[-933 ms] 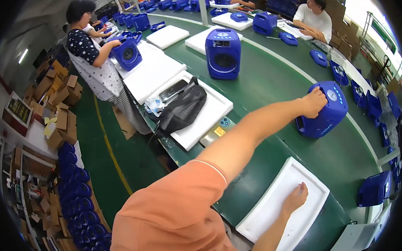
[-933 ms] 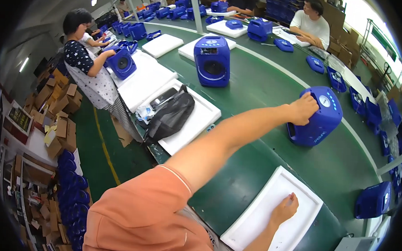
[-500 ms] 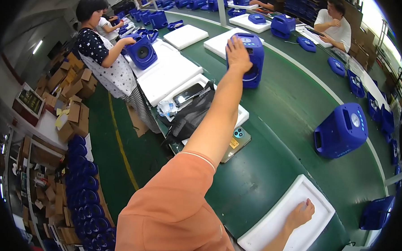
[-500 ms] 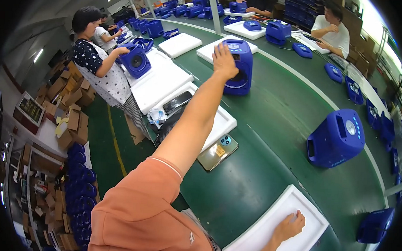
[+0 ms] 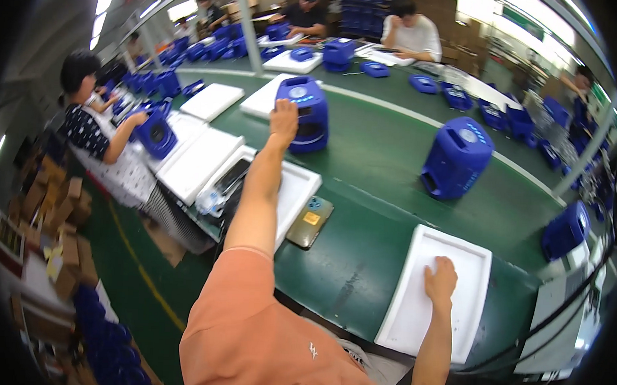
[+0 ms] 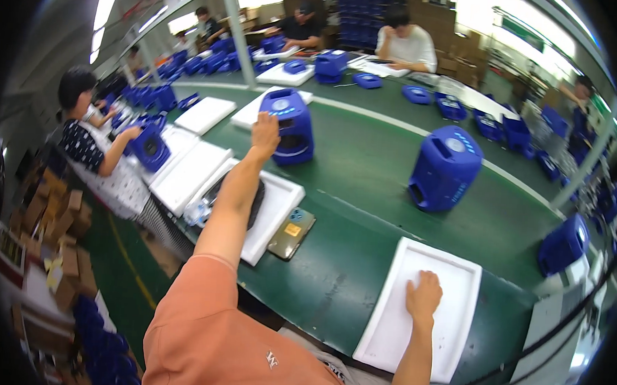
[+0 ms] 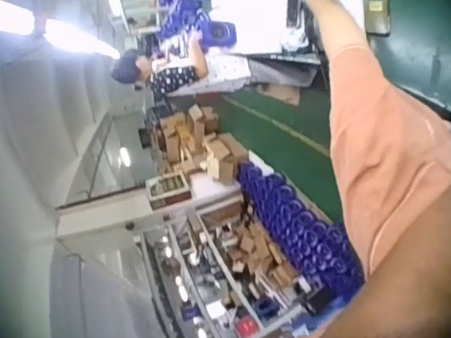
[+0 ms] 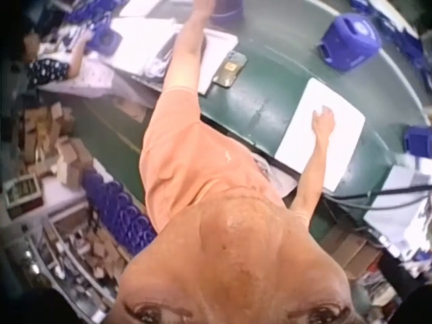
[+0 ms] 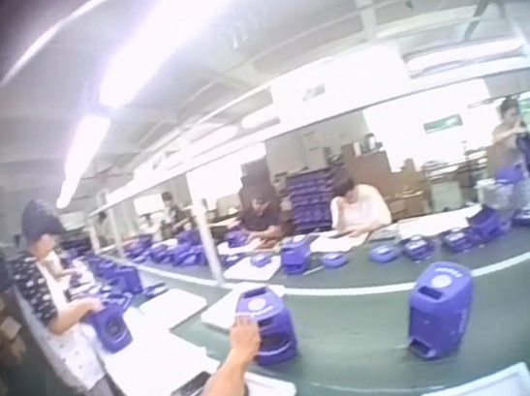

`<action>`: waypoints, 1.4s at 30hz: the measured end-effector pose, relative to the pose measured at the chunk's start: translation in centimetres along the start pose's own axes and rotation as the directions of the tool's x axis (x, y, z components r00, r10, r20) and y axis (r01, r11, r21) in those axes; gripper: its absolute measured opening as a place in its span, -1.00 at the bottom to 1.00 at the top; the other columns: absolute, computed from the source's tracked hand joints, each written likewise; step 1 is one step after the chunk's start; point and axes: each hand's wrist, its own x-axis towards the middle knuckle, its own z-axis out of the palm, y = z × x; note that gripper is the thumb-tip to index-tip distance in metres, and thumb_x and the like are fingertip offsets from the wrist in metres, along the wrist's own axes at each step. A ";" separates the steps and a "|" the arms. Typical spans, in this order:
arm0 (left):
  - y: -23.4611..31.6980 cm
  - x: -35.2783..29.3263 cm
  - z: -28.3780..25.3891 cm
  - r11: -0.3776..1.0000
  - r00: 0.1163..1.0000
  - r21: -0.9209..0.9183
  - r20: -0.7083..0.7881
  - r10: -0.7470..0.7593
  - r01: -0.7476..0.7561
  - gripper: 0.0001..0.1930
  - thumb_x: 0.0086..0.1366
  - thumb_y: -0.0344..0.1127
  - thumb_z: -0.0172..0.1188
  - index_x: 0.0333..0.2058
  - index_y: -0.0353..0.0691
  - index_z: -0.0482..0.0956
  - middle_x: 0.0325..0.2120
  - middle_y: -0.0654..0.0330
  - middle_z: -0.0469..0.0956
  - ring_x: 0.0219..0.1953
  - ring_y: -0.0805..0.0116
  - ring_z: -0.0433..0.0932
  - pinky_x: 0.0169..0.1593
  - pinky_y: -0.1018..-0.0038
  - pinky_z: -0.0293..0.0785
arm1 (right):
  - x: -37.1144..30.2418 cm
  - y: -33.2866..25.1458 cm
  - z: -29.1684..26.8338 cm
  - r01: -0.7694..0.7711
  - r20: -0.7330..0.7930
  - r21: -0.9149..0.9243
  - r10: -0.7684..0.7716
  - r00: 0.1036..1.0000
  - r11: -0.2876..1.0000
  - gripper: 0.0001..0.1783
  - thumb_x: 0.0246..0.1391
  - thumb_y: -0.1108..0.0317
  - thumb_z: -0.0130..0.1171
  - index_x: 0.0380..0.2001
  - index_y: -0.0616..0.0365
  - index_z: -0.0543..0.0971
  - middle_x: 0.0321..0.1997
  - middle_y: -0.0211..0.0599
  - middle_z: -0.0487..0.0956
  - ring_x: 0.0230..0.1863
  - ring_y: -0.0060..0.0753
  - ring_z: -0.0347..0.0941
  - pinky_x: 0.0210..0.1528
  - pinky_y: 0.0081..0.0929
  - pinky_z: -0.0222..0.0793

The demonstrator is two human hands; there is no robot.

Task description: The person assembles electronic devices on a production line using an electric screwdriver.

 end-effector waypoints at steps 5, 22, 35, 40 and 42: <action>3.0 4.7 -8.2 0.915 0.926 -0.143 -0.083 0.368 -0.376 -0.33 -0.21 -0.38 0.56 -0.05 -0.27 0.47 0.01 -0.07 0.45 0.14 -0.09 0.44 0.06 0.08 0.55 | -5.3 -0.1 2.1 -0.010 -0.171 -0.179 -0.021 0.985 0.984 -0.24 0.28 -0.08 0.08 0.43 0.07 0.30 0.58 -0.16 0.16 0.60 0.08 -0.06 0.55 0.26 -0.24; 30.7 -9.2 -32.1 0.356 0.757 -0.682 -0.473 0.451 -0.639 -0.27 -0.30 -0.30 0.51 -0.03 -0.21 0.49 -0.06 0.00 0.42 0.04 -0.06 0.39 0.10 0.08 0.31 | -2.4 -6.6 -24.9 0.305 -0.765 0.568 0.352 0.540 0.765 -0.78 0.28 0.34 0.09 -0.19 0.27 0.62 -0.49 -0.24 0.64 -0.56 -0.36 0.57 -0.41 -0.49 0.48; 37.7 -22.5 -33.5 0.067 0.594 -0.659 -0.622 0.510 -0.749 -0.26 -0.09 -0.08 0.57 0.10 -0.12 0.52 -0.06 0.09 0.40 0.11 0.04 0.35 0.18 0.04 0.18 | 13.8 -5.8 -51.1 -0.043 -0.918 0.360 0.362 0.165 0.932 -0.20 0.20 -0.04 0.16 0.38 0.20 0.29 0.32 0.24 0.45 0.38 0.20 0.35 0.40 -0.06 0.24; 36.4 -21.5 -29.6 -0.112 0.941 -0.951 -0.302 0.156 -0.287 -0.11 0.04 0.05 0.50 0.25 -0.26 0.32 0.22 -0.14 0.22 0.27 -0.13 0.24 0.33 0.00 0.15 | 13.7 -5.6 -49.8 -0.030 -0.963 0.224 0.226 0.144 0.974 -0.28 0.19 -0.07 0.15 0.31 0.13 0.41 0.22 0.20 0.54 0.28 0.27 0.42 0.30 -0.01 0.32; 37.2 -20.3 -28.5 -0.305 0.954 -0.932 0.111 0.277 0.197 0.04 0.10 0.00 0.47 0.40 -0.31 0.06 0.30 -0.27 0.16 0.34 -0.16 0.23 0.40 0.06 0.15 | 13.2 -6.2 -49.7 -0.031 -0.982 0.161 0.163 0.094 0.986 -0.33 0.20 -0.08 0.14 0.22 0.15 0.48 0.12 0.23 0.58 0.21 0.31 0.46 0.22 0.03 0.36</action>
